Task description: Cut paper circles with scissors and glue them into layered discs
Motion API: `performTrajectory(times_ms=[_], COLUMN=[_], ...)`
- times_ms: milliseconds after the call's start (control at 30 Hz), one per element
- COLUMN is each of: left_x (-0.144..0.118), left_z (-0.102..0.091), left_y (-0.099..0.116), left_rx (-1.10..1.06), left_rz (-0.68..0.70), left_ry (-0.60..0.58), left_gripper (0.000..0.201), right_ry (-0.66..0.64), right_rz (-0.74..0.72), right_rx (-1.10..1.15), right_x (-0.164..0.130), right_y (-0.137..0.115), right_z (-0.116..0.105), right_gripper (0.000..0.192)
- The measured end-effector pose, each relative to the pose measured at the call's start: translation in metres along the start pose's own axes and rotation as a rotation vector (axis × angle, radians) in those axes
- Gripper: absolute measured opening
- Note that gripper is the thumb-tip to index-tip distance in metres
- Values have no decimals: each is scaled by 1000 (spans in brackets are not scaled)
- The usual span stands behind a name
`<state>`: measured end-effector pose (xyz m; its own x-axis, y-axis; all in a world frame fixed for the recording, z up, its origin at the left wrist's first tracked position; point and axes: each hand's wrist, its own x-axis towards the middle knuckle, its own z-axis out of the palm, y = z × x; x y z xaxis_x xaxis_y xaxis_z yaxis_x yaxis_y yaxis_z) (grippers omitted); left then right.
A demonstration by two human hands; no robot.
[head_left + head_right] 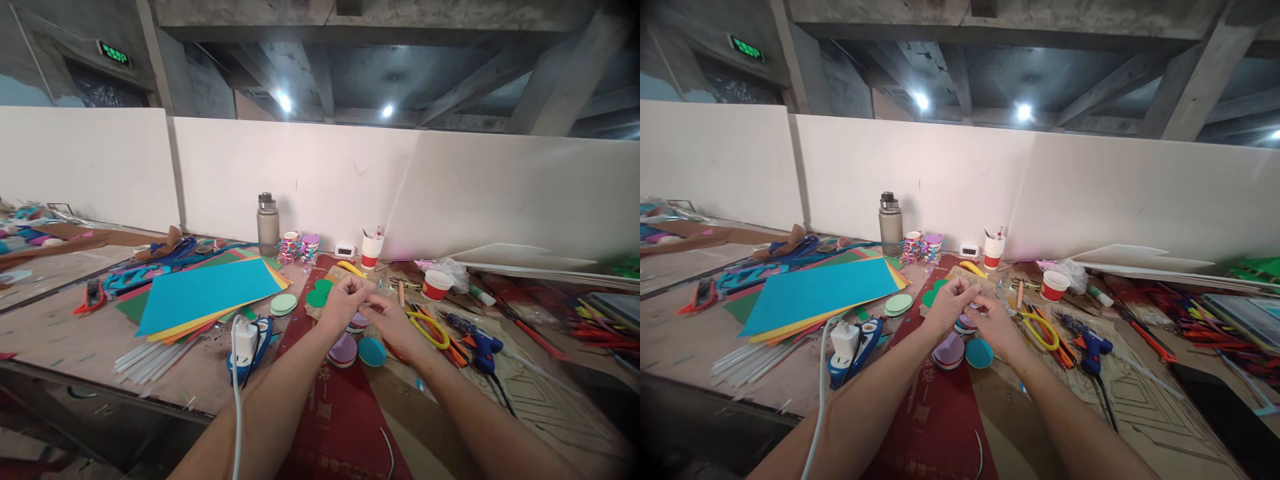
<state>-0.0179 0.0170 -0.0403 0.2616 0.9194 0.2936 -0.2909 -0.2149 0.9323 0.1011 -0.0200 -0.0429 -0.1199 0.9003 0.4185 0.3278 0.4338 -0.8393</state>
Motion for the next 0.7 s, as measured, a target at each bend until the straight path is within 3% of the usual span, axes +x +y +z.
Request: performTrajectory(times_ms=[167, 367, 700], left_x=[0, 1, -2], left_z=[1, -1, 1], left_y=[-1, 2, 0], left_rx=[-15, 19, 13], left_rz=[12, -10, -11], left_ry=[49, -70, 111], left_gripper=[53, 46, 51], right_ry=[-2, 20, 24], right_rz=[68, 55, -29], right_rx=[58, 17, -1], right_x=[0, 0, -3], right_y=[-1, 4, -3], right_z=[1, -1, -4], right_gripper=[31, 27, 28])
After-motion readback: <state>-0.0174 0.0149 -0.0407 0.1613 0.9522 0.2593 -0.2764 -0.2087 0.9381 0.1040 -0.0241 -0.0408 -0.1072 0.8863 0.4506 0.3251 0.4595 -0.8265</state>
